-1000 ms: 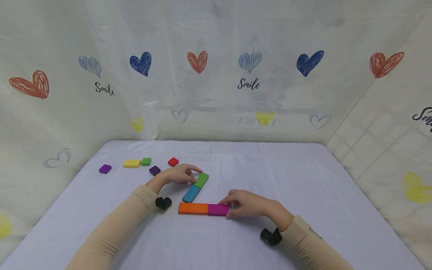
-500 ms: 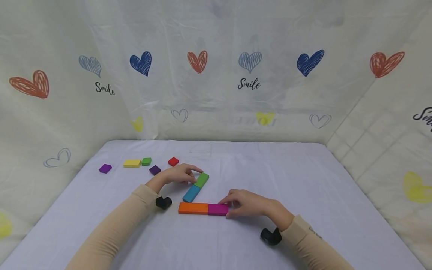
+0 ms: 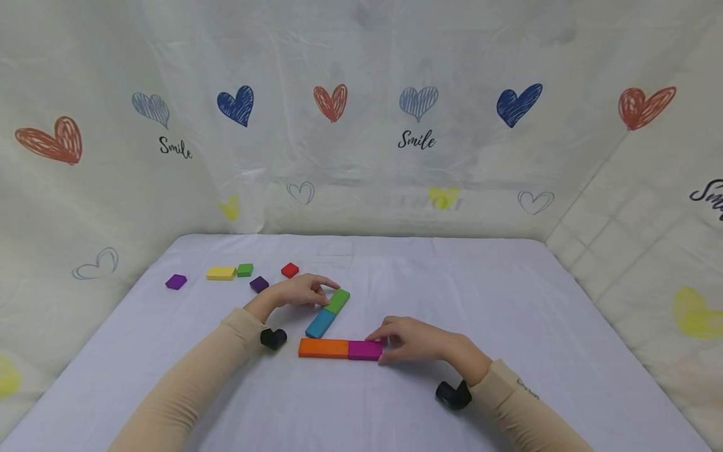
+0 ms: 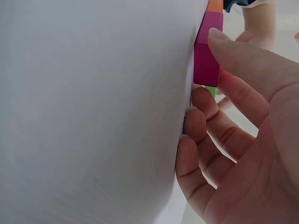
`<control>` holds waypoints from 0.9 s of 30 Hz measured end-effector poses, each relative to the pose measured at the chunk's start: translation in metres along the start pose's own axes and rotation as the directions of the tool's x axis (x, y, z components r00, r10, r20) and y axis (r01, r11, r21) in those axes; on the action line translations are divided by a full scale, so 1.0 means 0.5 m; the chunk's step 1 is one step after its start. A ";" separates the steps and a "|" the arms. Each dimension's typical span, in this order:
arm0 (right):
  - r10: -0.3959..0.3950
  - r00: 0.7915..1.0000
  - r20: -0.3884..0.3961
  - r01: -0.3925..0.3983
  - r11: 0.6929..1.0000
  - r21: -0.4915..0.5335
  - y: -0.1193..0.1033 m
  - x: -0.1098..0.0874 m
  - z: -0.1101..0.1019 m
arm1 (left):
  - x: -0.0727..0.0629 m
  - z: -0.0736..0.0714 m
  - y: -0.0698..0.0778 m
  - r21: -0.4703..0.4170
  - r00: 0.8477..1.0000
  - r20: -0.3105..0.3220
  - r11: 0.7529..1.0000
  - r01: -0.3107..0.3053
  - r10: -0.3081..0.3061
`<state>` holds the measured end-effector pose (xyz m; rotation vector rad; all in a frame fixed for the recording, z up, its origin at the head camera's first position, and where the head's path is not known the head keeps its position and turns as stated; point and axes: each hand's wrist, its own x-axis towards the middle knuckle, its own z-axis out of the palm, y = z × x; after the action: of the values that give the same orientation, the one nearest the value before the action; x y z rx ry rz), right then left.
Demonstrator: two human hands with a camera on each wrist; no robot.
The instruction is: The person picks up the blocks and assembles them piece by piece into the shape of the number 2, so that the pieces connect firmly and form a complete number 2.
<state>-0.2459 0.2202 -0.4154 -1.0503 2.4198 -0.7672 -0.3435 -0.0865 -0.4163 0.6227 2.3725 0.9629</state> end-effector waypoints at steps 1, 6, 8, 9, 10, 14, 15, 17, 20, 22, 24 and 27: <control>0.000 1.000 0.000 0.000 1.000 0.000 0.000 0.000 0.000 | 0.000 0.000 0.001 -0.001 1.000 0.001 1.000 0.001 -0.001; 0.001 1.000 0.000 -0.001 1.000 0.002 0.001 -0.001 0.000 | -0.004 -0.001 0.004 -0.004 1.000 0.004 1.000 0.007 -0.007; 0.002 1.000 0.001 -0.002 1.000 0.002 0.000 -0.001 -0.001 | -0.006 -0.002 0.004 -0.003 1.000 0.003 1.000 0.012 -0.012; 0.002 1.000 0.001 -0.002 1.000 0.002 0.000 -0.001 -0.001 | -0.006 -0.002 0.004 0.002 1.000 0.001 1.000 0.015 -0.015; 0.002 1.000 0.002 -0.002 1.000 0.002 0.000 -0.001 -0.001 | -0.007 -0.002 0.003 0.005 1.000 -0.002 1.000 0.019 -0.019; 0.009 1.000 0.006 -0.009 1.000 -0.001 0.001 0.000 -0.001 | -0.009 -0.003 -0.004 0.023 1.000 -0.020 1.000 0.017 -0.016; 0.012 1.000 0.007 -0.012 1.000 -0.002 0.001 0.001 -0.001 | -0.011 -0.003 -0.007 0.025 1.000 -0.025 1.000 0.011 -0.010; 0.019 1.000 0.010 -0.019 1.000 0.000 0.002 0.001 -0.001 | -0.015 -0.004 -0.010 0.019 0.999 -0.033 1.000 -0.006 0.007; 0.026 1.000 0.014 -0.026 1.000 0.008 0.002 0.002 -0.001 | -0.026 -0.005 -0.011 0.006 0.999 -0.045 1.000 -0.029 0.030; 0.026 0.999 0.019 -0.027 0.999 0.018 0.001 0.002 -0.002 | -0.037 -0.003 -0.011 0.014 0.997 -0.059 0.999 -0.041 0.042; 0.025 0.999 0.024 -0.026 0.999 0.026 0.001 0.002 -0.004 | -0.047 0.000 -0.013 0.038 0.996 -0.072 0.998 -0.052 0.055; 0.025 0.999 0.033 -0.026 0.999 0.037 0.000 0.003 -0.006 | -0.064 0.006 -0.013 0.077 0.994 -0.082 0.995 -0.065 0.071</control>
<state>-0.2483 0.2201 -0.4134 -1.0079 2.3777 -0.7783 -0.3187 -0.1074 -0.4141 0.7082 2.4858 0.9502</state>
